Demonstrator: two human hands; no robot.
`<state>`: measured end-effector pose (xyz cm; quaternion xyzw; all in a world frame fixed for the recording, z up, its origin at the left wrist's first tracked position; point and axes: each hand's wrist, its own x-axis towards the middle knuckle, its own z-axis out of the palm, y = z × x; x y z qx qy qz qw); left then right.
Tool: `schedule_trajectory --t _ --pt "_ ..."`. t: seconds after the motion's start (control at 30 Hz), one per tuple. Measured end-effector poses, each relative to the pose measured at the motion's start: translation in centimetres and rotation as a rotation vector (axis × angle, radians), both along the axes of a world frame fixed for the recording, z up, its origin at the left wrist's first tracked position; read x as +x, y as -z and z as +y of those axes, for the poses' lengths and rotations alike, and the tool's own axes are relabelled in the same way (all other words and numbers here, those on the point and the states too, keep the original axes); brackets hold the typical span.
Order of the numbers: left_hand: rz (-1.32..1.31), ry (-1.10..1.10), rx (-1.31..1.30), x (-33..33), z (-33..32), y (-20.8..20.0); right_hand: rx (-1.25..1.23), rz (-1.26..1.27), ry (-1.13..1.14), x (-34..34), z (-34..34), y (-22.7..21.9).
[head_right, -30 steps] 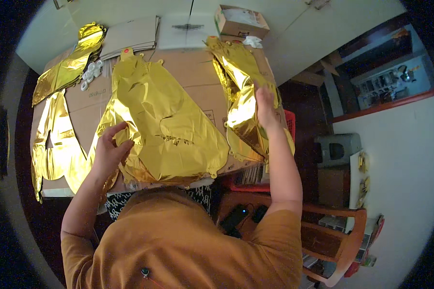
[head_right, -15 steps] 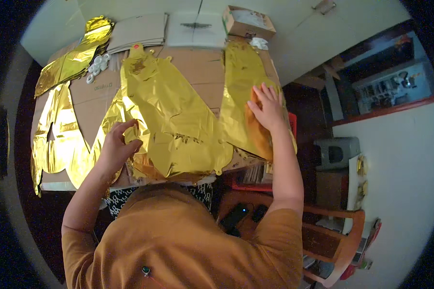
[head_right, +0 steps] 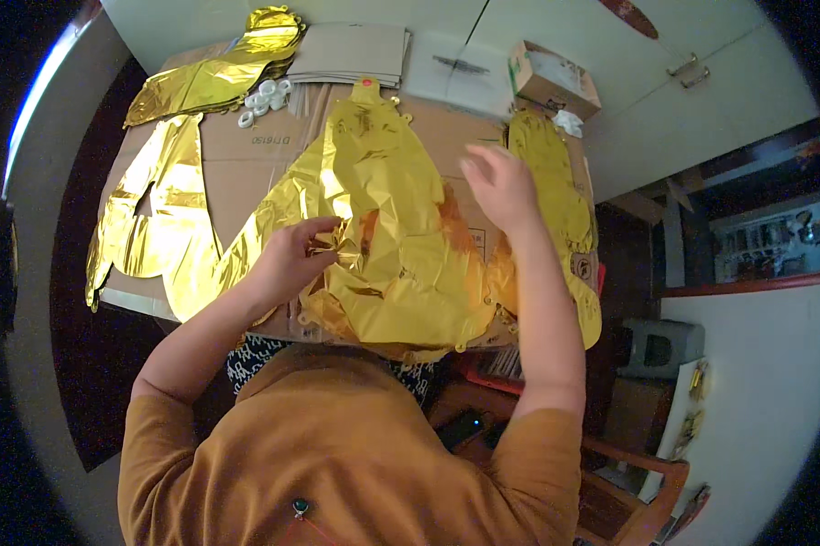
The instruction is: Folding and organizing gold foil balloons on a cardboard surface.
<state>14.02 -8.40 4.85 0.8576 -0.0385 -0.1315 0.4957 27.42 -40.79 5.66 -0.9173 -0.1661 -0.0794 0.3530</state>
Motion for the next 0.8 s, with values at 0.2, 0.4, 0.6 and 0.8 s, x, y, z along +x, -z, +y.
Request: schedule_trajectory --t 0.2,0.4,0.6,0.8 --pt "-0.311 0.108 0.141 -1.7 -0.2 1.2 0.214 0.429 -0.014 10.9 9.3 2.1" --pt "-0.790 0.290 0.169 -2.0 0.1 2.5 0.201 0.615 -0.128 14.9 11.1 -0.1" --pt "-0.925 0.355 0.104 -1.5 0.5 1.3 0.722 1.109 -0.424 13.2 7.9 -0.3" --pt "-0.903 0.213 -0.054 -1.7 0.0 1.6 0.822 0.922 -0.551 9.2 9.9 -1.5"
